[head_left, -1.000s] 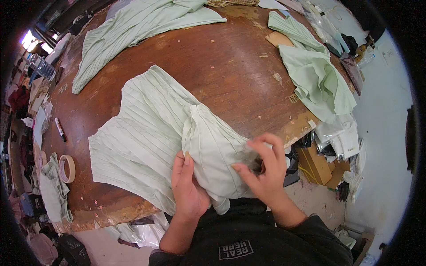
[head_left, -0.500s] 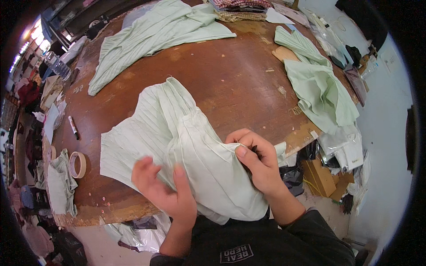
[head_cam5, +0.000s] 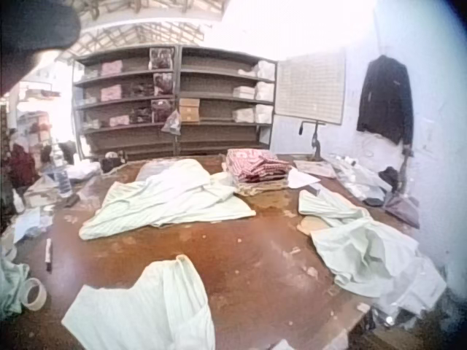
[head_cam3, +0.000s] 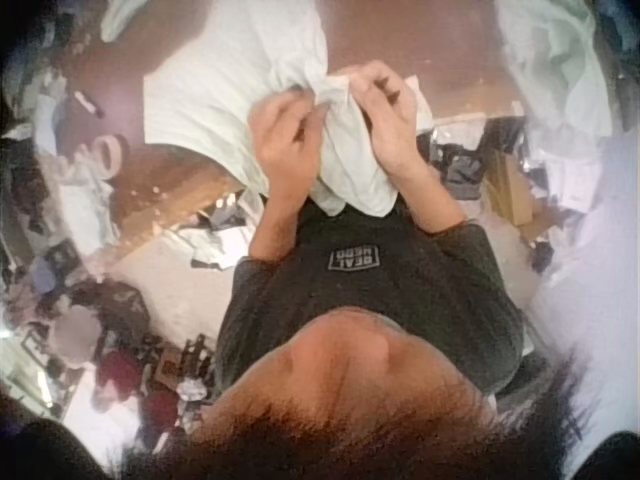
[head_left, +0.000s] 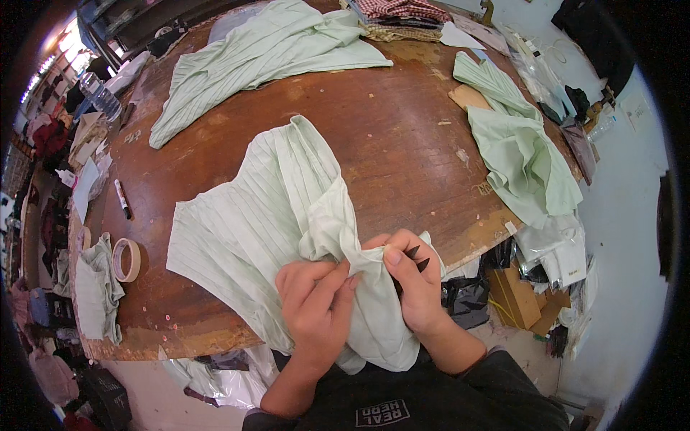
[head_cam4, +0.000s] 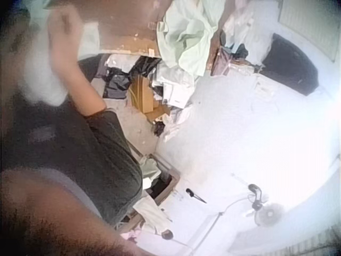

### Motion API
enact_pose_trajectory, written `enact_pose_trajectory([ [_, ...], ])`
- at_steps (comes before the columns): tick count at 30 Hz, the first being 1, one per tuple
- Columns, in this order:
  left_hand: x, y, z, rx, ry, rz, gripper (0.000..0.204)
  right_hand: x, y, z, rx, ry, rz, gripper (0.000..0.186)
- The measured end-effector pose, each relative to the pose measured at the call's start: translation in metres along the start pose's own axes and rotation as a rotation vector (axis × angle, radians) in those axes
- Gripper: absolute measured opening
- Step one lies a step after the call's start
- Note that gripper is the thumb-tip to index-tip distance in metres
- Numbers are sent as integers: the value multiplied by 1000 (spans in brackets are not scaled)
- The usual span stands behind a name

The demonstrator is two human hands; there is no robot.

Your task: The person uses a small blade to cut along the pleats of a light green fabric laid on a wooden table. The hands hold the fabric steady while the blade is guided through the folds repeatedly.

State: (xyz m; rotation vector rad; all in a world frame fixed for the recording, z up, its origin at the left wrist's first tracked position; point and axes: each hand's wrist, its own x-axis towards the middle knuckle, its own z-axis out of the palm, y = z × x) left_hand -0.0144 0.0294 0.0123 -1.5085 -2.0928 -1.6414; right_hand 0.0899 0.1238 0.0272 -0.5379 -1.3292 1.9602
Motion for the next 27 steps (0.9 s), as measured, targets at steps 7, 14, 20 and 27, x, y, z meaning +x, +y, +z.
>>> enact_pose_trajectory([
  [7,1,1,-9,-338,-57,-260,7,2,0,-7,-378,11,-232,11],
  [14,-7,-11,0,-831,-122,-614,14,7,3,-15,-882,-5,-347,14],
  [20,-6,-10,3,-987,-94,-753,14,-4,-24,-14,-980,-53,-463,44],
  [27,-7,-6,1,-1087,-91,-860,11,-14,-6,-23,-958,-181,-283,76],
])
